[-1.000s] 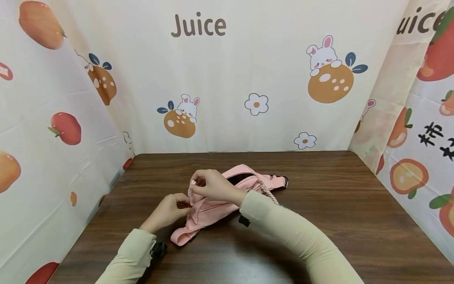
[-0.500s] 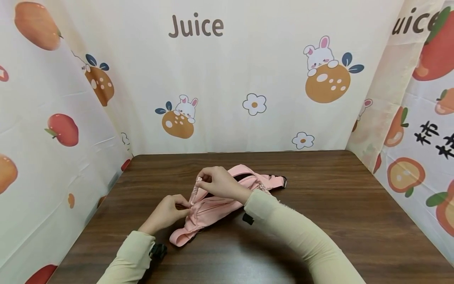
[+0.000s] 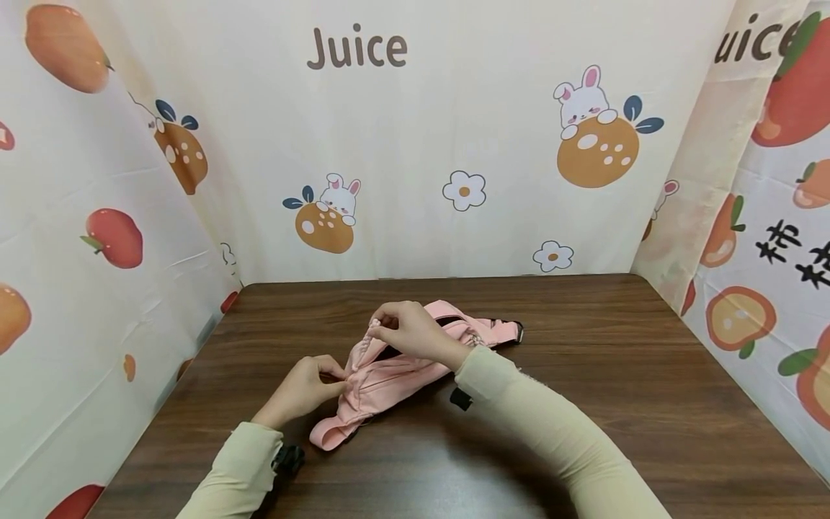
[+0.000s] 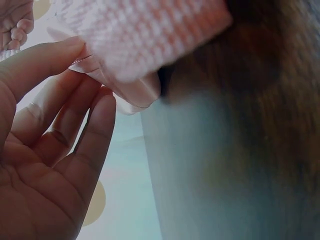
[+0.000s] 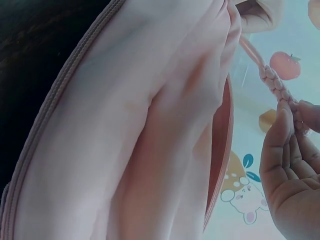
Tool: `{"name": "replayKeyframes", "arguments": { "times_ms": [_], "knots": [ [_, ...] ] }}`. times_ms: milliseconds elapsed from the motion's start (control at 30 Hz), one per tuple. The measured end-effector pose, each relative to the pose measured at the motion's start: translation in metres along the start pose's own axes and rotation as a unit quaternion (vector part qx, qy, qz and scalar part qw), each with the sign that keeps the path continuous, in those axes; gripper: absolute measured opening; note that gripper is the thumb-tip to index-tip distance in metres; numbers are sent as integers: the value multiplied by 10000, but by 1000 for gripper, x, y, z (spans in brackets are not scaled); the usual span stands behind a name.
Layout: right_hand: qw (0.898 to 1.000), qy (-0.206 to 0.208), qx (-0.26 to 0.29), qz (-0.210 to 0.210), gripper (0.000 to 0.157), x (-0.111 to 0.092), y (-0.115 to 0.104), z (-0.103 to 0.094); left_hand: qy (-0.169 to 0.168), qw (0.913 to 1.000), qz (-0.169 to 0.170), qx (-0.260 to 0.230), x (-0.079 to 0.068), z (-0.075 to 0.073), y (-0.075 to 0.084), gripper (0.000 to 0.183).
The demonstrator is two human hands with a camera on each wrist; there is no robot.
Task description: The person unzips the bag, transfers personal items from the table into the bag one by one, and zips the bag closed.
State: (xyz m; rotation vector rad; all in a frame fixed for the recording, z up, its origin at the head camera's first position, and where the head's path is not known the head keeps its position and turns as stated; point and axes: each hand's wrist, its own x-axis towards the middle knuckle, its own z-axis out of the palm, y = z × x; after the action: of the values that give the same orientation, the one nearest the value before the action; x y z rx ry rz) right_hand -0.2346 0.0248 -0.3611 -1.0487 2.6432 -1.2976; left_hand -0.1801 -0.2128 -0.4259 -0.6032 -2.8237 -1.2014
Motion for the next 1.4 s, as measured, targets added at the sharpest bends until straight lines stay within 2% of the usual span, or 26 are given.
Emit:
{"name": "replayKeyframes", "arguments": {
  "times_ms": [333, 533, 667, 800, 1067, 1400],
  "knots": [
    [9987, 373, 293, 181, 11, -2, 12, -16, 133, 9996, 163, 175, -1, 2, -3, 5],
    [9971, 619, 385, 209, 10, -7, 18, -30, 215, 9994, -30, 258, -3, 3, -3, 5],
    [9970, 618, 426, 193, 11, -10, 23, -35, 262, 9988, -262, 329, -4, 4, -3, 6],
    [9966, 652, 455, 201, 12, -12, 27, -40, 228, 9986, -356, 303, -3, 5, -3, 5],
    [9936, 725, 683, 542, 13, -16, 37, -49, 117, 9992, -313, 218, -3, 5, -2, 4],
    [9928, 600, 878, 557, 13, -19, 41, -52, -13, 9997, -107, 201, -1, 0, 4, 10]
  ]
}}
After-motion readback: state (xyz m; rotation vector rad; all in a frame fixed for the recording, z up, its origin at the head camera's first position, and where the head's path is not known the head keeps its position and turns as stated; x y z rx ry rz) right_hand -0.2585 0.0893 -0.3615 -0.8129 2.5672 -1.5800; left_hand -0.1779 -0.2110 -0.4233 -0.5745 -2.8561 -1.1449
